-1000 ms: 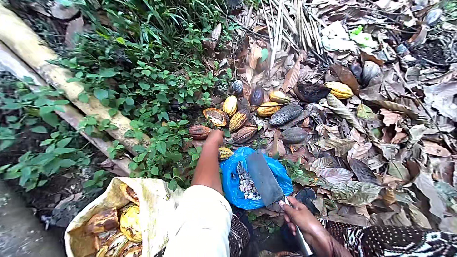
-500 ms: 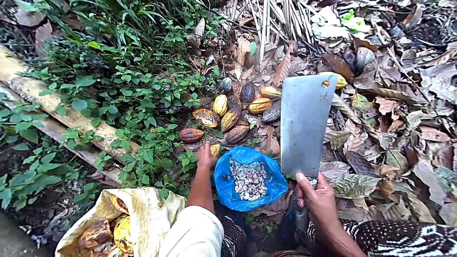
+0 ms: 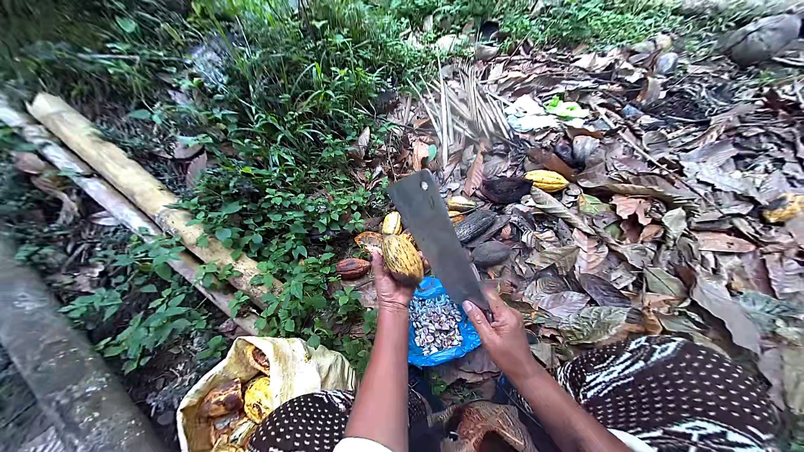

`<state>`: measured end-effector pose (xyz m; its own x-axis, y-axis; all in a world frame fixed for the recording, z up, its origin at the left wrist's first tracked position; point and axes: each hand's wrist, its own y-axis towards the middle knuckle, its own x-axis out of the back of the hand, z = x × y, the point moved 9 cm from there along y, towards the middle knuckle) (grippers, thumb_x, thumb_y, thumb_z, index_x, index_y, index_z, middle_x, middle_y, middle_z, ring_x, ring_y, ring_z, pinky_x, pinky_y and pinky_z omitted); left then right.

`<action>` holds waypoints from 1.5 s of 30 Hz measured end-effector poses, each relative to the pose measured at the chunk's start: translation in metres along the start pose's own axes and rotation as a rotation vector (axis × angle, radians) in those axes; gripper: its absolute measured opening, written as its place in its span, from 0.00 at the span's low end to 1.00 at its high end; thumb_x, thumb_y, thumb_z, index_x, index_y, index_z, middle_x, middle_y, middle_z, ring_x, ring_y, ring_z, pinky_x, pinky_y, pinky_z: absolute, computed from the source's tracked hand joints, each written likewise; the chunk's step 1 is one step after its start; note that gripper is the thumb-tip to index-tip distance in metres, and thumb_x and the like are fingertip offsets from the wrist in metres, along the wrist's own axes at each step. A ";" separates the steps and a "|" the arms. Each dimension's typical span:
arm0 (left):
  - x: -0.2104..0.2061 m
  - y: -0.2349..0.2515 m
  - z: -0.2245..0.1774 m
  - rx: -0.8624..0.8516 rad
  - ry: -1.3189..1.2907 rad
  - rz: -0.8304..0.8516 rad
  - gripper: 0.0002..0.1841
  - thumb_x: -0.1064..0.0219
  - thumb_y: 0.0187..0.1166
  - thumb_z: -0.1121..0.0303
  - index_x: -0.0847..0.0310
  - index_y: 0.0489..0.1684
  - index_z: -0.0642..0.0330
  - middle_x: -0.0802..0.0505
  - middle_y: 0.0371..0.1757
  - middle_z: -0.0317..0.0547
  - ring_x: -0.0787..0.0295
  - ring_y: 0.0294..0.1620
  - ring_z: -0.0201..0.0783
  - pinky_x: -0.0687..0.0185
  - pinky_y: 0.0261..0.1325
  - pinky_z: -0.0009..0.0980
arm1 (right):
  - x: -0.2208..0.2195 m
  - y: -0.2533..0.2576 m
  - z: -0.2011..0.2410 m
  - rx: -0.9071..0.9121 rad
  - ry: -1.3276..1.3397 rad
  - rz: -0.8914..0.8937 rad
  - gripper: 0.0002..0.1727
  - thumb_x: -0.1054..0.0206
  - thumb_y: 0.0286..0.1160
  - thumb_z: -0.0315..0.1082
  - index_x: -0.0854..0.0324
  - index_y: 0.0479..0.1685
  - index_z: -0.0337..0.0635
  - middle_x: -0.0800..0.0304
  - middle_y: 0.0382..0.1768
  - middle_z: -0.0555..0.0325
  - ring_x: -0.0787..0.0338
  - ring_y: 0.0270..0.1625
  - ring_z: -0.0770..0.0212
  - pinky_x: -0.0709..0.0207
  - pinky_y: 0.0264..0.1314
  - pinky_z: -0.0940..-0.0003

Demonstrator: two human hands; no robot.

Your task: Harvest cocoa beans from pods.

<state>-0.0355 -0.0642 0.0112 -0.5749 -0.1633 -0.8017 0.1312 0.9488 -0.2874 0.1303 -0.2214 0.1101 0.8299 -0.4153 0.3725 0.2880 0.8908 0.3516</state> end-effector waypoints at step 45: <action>0.011 -0.082 -0.004 -0.347 0.503 -0.277 0.43 0.81 0.90 0.38 0.26 0.71 0.61 0.11 0.58 0.53 0.13 0.59 0.42 0.16 0.63 0.45 | -0.010 -0.032 0.039 -0.099 -0.394 0.419 0.23 0.51 0.94 0.42 0.23 0.63 0.26 0.10 0.33 0.39 0.05 0.40 0.40 0.14 0.48 0.45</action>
<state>-0.0562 -0.1425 0.0281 -0.8674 -0.3475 -0.3561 -0.2947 0.9355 -0.1951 0.0944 -0.2530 0.1282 0.6474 -0.0444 0.7608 0.0325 0.9990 0.0307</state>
